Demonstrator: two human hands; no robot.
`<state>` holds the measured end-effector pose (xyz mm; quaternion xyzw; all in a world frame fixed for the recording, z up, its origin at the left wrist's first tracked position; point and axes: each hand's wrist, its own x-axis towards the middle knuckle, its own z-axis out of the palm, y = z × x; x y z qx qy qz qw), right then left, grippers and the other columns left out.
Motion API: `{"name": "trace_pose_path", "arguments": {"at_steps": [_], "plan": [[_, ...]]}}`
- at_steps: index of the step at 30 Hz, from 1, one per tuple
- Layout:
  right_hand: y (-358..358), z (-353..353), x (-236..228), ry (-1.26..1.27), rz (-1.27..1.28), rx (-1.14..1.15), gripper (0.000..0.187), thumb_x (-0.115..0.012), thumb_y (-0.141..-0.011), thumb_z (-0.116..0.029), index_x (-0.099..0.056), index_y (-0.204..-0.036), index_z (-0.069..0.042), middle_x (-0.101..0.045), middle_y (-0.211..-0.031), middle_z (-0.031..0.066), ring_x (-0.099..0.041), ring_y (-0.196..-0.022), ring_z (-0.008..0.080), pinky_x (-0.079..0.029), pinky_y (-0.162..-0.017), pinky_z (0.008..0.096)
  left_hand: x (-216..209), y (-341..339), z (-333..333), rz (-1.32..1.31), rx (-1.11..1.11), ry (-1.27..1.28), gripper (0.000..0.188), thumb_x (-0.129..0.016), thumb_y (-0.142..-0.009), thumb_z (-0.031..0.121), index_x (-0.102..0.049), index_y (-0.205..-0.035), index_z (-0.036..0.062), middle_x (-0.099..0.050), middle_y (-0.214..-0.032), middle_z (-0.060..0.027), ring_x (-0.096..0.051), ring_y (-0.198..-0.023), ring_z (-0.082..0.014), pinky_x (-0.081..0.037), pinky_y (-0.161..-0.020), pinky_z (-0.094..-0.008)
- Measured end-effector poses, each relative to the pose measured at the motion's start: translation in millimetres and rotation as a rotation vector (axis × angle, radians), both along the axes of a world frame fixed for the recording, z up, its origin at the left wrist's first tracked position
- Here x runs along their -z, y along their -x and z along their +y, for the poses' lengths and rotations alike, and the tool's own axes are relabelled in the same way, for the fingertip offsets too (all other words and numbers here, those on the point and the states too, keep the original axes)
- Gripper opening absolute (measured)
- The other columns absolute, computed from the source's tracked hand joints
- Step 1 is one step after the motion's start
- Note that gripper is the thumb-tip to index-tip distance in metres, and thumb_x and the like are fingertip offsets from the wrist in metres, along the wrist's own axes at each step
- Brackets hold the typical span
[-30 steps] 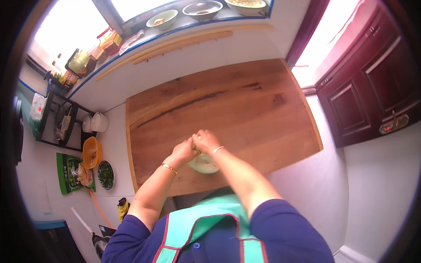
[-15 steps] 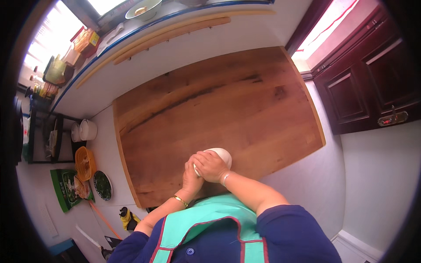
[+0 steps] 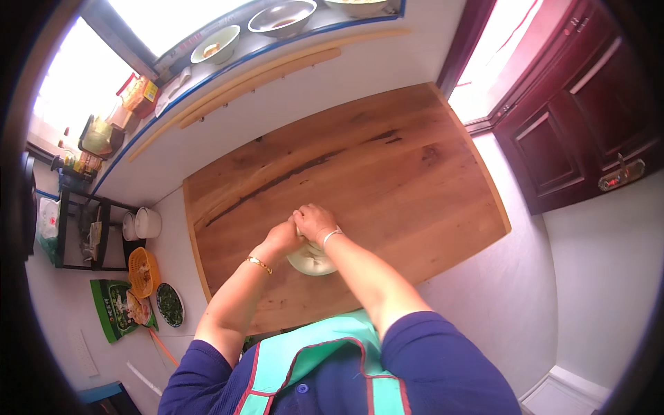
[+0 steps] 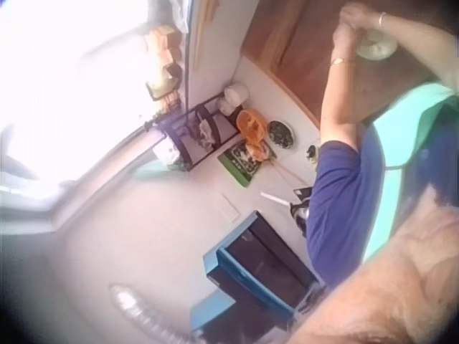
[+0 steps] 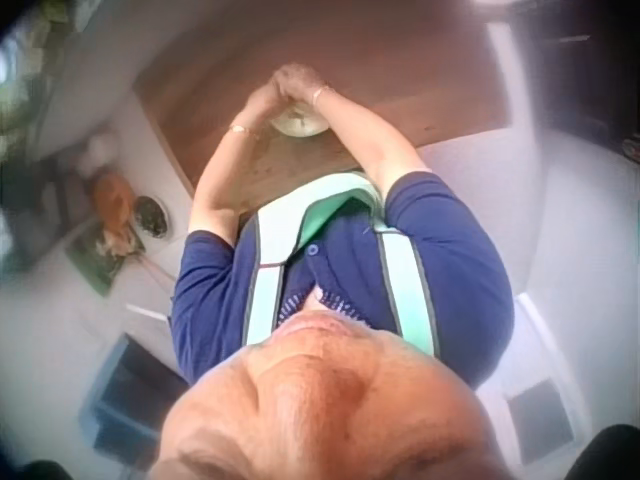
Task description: The person kneads a piece of dough on a wooden board, folding and pressing it repeatedly by hand, then picks up a bowl of white powder.
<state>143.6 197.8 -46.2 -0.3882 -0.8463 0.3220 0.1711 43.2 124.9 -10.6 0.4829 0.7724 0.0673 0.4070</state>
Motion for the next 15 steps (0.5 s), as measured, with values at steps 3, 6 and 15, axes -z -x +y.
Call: {"name": "trace_pose_path", "arguments": {"at_steps": [3, 6, 15], "plan": [[-50.5, -11.2, -56.6, 0.077, -0.066, -0.092, 0.031, -0.054, -0.086, -0.039, -0.063, -0.09, -0.01, -0.063, -0.098, 0.0102, -0.058, -0.097, 0.0272, -0.043, -0.085, 0.0442, -56.4, -28.3, -28.1, -0.001, 0.06, -0.097, 0.063, -0.072, -0.073, 0.041, -0.054, -0.121, 0.0035, -0.059, -0.113, -0.0235, -0.059, -0.105, -0.0379, -0.048, -0.088, -0.0425], [-92.6, -47.2, -69.4, -0.234, -0.161, -0.197, 0.031, -0.061, -0.081, -0.037, -0.063, -0.095, -0.01, -0.062, -0.102, 0.0089, -0.058, -0.097, 0.0243, -0.041, -0.09, 0.0434, -38.5, -34.1, -61.4, -0.222, 0.09, -0.301, 0.088, -0.086, -0.06, 0.035, -0.047, -0.133, 0.0078, -0.051, -0.123, -0.0214, -0.053, -0.115, -0.0342, -0.044, -0.099, -0.0411], [-71.7, -41.7, -15.8, -0.545, 0.251, -0.416, 0.029, -0.066, -0.073, -0.024, -0.063, -0.098, -0.01, -0.063, -0.097, 0.0047, -0.06, -0.096, 0.0204, -0.042, -0.087, 0.0383, 29.8, -72.9, -94.5, -0.032, -0.353, -0.402, 0.078, -0.075, -0.073, 0.021, -0.033, -0.139, 0.0114, -0.049, -0.129, -0.0257, -0.052, -0.115, -0.0411, -0.048, -0.091, -0.0448]]}}
